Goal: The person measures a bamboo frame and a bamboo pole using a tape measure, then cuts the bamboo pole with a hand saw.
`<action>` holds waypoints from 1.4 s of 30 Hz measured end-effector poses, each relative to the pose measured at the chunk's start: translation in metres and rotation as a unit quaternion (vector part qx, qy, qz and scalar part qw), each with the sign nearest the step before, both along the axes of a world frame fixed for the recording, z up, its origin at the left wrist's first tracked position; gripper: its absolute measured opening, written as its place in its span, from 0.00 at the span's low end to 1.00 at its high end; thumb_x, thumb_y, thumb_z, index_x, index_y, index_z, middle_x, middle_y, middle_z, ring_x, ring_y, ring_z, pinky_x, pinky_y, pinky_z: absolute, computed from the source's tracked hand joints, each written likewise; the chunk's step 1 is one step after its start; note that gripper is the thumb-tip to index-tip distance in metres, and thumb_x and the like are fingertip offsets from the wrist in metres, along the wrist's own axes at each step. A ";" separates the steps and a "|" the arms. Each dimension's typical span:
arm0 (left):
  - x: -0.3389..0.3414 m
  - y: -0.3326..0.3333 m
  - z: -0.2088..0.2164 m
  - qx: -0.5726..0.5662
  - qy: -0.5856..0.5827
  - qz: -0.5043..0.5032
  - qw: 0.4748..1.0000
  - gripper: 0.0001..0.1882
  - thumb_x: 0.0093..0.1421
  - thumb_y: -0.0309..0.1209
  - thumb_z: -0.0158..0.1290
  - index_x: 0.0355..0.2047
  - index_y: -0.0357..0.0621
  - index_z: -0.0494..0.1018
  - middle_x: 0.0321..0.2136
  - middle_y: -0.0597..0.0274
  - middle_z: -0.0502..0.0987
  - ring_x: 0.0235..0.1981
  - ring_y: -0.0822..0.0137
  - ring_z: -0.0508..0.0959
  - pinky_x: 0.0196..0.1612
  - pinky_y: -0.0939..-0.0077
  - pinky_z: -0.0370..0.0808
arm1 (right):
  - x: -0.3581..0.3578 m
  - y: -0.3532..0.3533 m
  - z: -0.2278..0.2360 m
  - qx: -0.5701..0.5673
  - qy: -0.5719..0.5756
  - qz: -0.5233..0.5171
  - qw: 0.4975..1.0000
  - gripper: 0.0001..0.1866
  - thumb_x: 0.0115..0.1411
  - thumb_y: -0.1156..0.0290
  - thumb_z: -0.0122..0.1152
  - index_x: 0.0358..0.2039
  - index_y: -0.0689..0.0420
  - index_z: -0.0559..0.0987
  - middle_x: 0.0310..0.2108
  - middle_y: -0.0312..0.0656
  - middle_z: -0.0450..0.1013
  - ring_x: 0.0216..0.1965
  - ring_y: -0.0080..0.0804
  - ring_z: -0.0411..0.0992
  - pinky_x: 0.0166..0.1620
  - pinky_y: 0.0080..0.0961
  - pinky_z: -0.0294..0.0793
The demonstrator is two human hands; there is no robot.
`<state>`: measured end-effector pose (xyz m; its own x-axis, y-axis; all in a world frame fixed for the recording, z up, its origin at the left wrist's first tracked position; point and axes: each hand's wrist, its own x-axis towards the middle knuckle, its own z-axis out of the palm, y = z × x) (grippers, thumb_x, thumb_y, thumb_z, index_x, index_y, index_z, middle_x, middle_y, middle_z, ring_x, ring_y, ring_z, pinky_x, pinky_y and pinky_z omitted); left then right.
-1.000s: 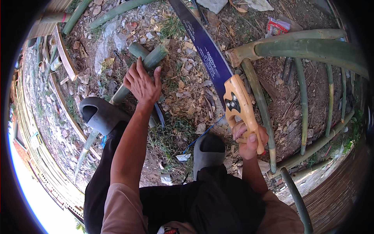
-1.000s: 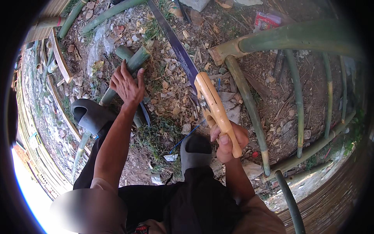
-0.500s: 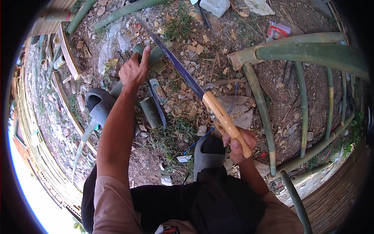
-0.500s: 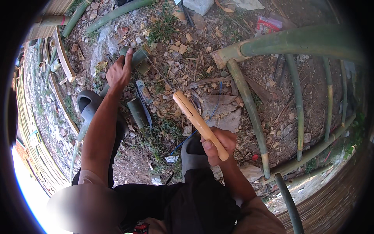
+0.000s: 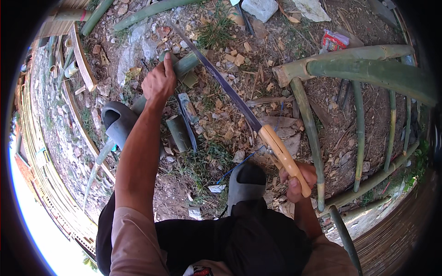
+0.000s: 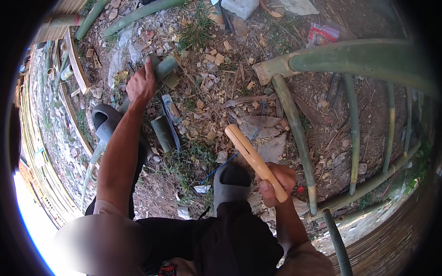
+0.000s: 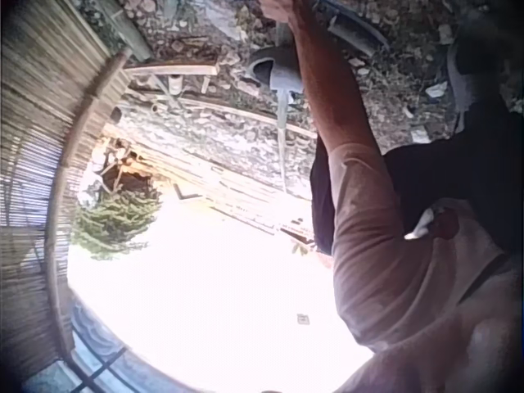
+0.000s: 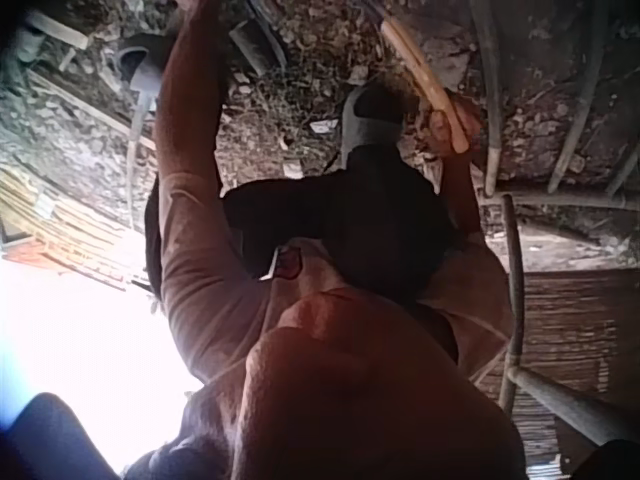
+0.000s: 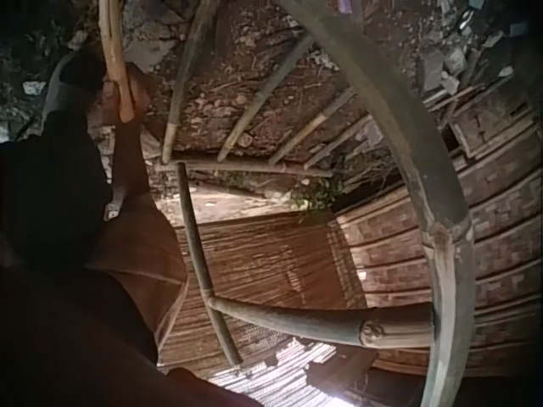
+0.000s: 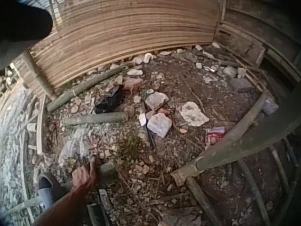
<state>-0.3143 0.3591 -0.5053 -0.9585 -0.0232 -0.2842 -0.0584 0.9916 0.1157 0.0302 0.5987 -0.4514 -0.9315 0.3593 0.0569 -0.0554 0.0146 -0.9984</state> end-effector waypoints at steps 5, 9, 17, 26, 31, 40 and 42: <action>-0.002 -0.007 0.001 -0.005 0.010 -0.015 1.000 0.38 0.71 0.61 0.27 0.48 0.49 0.81 0.40 0.37 0.82 0.47 0.38 0.80 0.52 0.48 0.73 | 0.015 0.009 0.010 0.029 -0.025 0.044 0.998 0.24 0.65 0.55 0.53 0.26 0.67 0.74 0.15 0.42 0.70 0.14 0.30 0.70 0.18 0.27 0.69; 0.001 -0.006 -0.003 -0.006 0.018 -0.017 1.000 0.37 0.72 0.59 0.27 0.46 0.47 0.81 0.40 0.37 0.81 0.46 0.37 0.80 0.52 0.47 0.73 | 0.011 0.022 0.015 0.018 -0.047 0.040 0.998 0.27 0.65 0.50 0.53 0.25 0.66 0.75 0.15 0.42 0.71 0.15 0.31 0.71 0.19 0.27 0.71; -0.002 -0.010 -0.005 -0.001 0.010 -0.032 0.999 0.33 0.73 0.55 0.29 0.45 0.45 0.79 0.38 0.35 0.81 0.44 0.36 0.80 0.51 0.45 0.74 | 0.027 0.020 0.049 0.079 -0.093 0.026 0.992 0.33 0.64 0.42 0.52 0.18 0.62 0.75 0.12 0.40 0.70 0.14 0.31 0.72 0.19 0.27 0.72; 0.002 -0.013 -0.012 0.005 0.029 -0.025 0.999 0.33 0.73 0.54 0.29 0.45 0.44 0.79 0.40 0.35 0.81 0.45 0.36 0.79 0.51 0.44 0.72 | -0.057 0.019 -0.009 -0.005 -0.027 0.076 0.997 0.23 0.63 0.56 0.56 0.24 0.67 0.76 0.16 0.42 0.71 0.14 0.29 0.71 0.19 0.25 0.68; -0.003 -0.018 -0.016 -0.008 0.023 -0.019 1.000 0.35 0.73 0.56 0.28 0.45 0.43 0.79 0.41 0.35 0.80 0.45 0.36 0.79 0.51 0.44 0.72 | -0.010 0.011 -0.006 0.030 -0.020 -0.031 0.999 0.29 0.66 0.50 0.54 0.22 0.66 0.71 0.15 0.43 0.69 0.14 0.31 0.67 0.18 0.28 0.67; -0.011 -0.003 0.005 0.013 -0.062 -0.006 0.998 0.54 0.54 0.82 0.34 0.52 0.44 0.80 0.46 0.38 0.81 0.52 0.43 0.79 0.57 0.55 0.71 | 0.004 0.009 -0.002 0.028 -0.013 0.009 0.999 0.27 0.65 0.52 0.53 0.25 0.68 0.73 0.16 0.44 0.70 0.14 0.31 0.70 0.18 0.28 0.70; -0.011 -0.001 0.007 0.005 -0.079 0.001 0.997 0.57 0.50 0.84 0.35 0.53 0.44 0.80 0.46 0.39 0.81 0.53 0.44 0.79 0.58 0.56 0.70 | 0.006 0.005 -0.003 0.050 -0.006 0.022 0.999 0.26 0.65 0.54 0.51 0.26 0.69 0.74 0.16 0.44 0.71 0.15 0.32 0.71 0.18 0.27 0.71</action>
<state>-0.3251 0.3581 -0.4985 -0.9018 -0.0225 -0.4315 -0.0793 0.9903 0.1140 0.0366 0.6040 -0.4541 -0.9471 0.3108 0.0796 -0.0470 0.1113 -0.9927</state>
